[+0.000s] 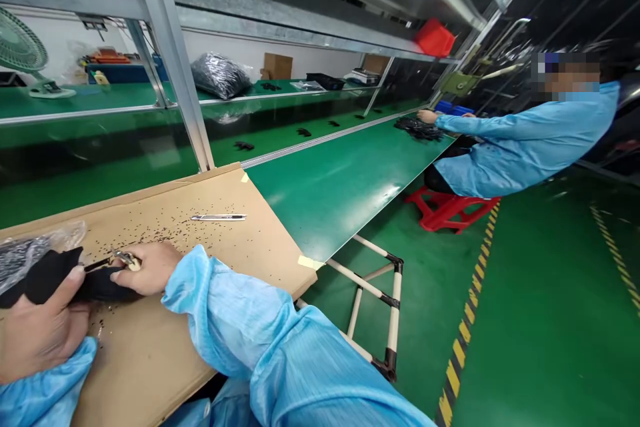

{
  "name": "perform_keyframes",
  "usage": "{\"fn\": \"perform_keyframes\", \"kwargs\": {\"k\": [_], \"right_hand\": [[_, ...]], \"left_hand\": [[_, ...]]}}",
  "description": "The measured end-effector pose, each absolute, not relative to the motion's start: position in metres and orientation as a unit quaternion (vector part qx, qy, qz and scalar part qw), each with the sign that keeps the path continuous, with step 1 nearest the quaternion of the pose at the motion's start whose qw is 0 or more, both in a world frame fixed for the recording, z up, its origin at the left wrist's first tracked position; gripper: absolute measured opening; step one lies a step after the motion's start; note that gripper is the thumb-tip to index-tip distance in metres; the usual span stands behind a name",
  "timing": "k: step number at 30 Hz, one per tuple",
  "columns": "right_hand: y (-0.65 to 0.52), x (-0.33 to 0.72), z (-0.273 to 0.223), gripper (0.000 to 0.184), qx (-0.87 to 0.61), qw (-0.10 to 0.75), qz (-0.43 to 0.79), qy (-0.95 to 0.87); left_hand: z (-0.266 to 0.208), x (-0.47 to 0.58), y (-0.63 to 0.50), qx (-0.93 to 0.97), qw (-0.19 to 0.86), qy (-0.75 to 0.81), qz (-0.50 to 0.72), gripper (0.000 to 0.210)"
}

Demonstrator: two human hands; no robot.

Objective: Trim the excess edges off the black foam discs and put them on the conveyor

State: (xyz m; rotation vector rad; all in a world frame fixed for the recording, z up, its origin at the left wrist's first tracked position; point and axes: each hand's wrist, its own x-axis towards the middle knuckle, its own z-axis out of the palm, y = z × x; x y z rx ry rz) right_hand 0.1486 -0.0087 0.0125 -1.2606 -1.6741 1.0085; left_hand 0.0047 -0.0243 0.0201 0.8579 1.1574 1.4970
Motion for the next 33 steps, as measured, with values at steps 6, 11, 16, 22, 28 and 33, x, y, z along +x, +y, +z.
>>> {"fn": "perform_keyframes", "kwargs": {"k": [6, 11, 16, 22, 28, 33], "right_hand": [[-0.003, 0.144, 0.006, 0.018, -0.559, 0.481, 0.423, -0.527], [-0.004, 0.144, 0.002, 0.018, -0.511, 0.525, 0.393, -0.556], [0.004, 0.143, -0.006, 0.022, -0.475, 0.56, 0.394, -0.553], [-0.001, 0.138, -0.002, 0.024, -0.512, 0.553, 0.352, -0.555], [-0.005, 0.138, 0.004, 0.025, -0.514, 0.535, 0.352, -0.571], [-0.002, 0.141, 0.003, 0.033, -0.495, 0.533, 0.404, -0.555]], "left_hand": [[0.012, 0.009, -0.02, 0.42, 0.536, 0.447, 0.58, 0.039], [0.009, 0.009, -0.021, 0.399, 0.565, 0.436, 0.576, 0.05], [0.002, 0.008, -0.014, 0.376, 0.568, 0.424, 0.597, 0.058], [-0.003, 0.007, -0.012, 0.429, 0.571, 0.376, 0.59, 0.044], [-0.004, 0.007, -0.012, 0.415, 0.561, 0.382, 0.605, 0.044], [-0.005, 0.006, -0.011, 0.396, 0.567, 0.38, 0.614, 0.04]]}}
